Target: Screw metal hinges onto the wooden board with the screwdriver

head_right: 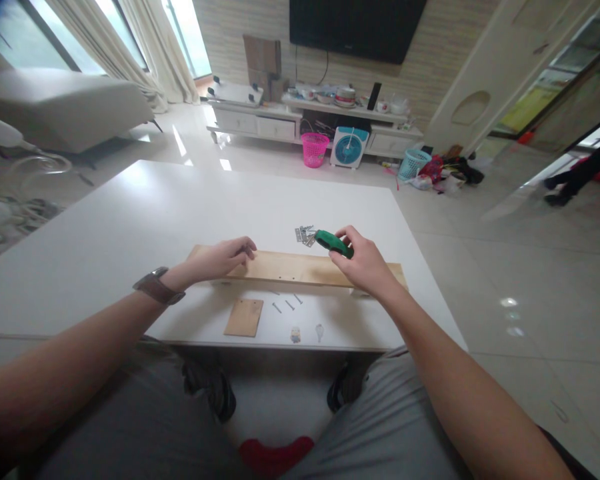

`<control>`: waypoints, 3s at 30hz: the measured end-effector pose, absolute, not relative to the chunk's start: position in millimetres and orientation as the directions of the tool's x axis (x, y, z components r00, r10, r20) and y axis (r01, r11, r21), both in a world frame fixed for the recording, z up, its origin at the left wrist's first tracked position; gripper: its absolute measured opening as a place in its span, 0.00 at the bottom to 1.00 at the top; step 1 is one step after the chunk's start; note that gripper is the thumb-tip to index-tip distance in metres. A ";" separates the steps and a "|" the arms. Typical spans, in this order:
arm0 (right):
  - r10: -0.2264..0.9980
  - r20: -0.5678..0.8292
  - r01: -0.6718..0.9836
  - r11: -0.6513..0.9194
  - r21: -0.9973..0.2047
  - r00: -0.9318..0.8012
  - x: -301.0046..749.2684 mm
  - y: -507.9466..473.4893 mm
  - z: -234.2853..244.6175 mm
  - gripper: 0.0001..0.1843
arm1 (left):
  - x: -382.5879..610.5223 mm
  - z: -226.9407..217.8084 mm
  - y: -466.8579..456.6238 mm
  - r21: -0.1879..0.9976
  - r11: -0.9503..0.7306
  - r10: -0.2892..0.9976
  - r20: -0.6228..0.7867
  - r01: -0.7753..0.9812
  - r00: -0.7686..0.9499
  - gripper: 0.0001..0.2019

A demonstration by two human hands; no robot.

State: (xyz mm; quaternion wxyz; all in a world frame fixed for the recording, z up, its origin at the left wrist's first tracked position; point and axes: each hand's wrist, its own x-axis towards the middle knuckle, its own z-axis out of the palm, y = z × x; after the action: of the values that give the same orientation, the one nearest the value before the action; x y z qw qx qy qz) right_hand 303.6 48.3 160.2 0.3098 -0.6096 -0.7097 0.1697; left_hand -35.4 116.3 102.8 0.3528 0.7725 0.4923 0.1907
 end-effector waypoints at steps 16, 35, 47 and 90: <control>0.986 0.149 0.823 0.149 -0.548 -0.079 321.5 61.4 154.4 0.13 | -44.3 103.5 125.5 0.572 -0.316 0.914 -0.030 0.757 0.405 0.13; 0.985 -0.014 0.893 0.152 -0.423 -0.174 328.0 68.5 143.1 0.12 | -44.8 117.1 122.4 0.551 -0.328 0.915 -0.017 0.767 0.404 0.04; 0.978 -0.052 0.903 0.165 -0.398 -0.201 327.7 68.8 140.6 0.11 | -53.0 108.1 130.1 0.575 -0.305 0.920 -0.030 0.759 0.392 0.09; 0.960 -0.097 0.901 0.207 -0.382 -0.262 327.0 69.6 138.4 0.11 | -47.8 105.6 124.3 0.517 -0.350 0.883 -0.096 0.781 0.459 0.13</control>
State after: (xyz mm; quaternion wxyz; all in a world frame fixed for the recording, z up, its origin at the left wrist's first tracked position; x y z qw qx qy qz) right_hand 327.0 69.6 138.4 0.0810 -0.6021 -0.7727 0.1841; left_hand -47.8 124.3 105.6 0.2543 0.8154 0.5103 0.1003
